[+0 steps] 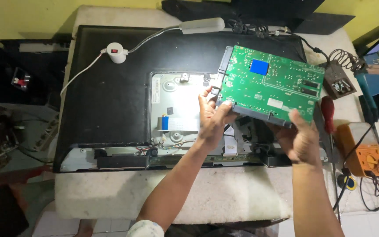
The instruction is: Testing and installing a new circuit board into a disassembled television.
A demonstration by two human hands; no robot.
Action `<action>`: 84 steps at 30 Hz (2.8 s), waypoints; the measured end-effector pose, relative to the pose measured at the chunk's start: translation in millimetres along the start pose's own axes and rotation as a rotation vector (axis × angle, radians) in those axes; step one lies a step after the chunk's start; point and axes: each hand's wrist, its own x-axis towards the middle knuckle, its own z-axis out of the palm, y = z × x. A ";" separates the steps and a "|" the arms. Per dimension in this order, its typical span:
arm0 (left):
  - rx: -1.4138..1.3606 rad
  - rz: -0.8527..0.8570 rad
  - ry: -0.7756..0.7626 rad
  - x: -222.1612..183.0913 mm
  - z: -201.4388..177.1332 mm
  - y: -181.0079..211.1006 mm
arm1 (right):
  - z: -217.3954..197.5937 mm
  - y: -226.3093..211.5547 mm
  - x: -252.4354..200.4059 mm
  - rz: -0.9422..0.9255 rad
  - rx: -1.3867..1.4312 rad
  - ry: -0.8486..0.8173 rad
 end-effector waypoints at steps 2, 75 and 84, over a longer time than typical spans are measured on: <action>-0.046 -0.054 -0.047 1.4 -0.8 -6.4 | -50.3 23.7 36.8 -0.021 0.008 0.053; 0.211 -0.060 -0.100 12.0 -28.5 46.9 | -32.8 27.2 16.2 -0.134 -0.020 0.322; 0.272 -0.196 -0.193 18.1 -44.9 43.5 | -26.2 24.2 11.7 -0.142 -0.058 0.380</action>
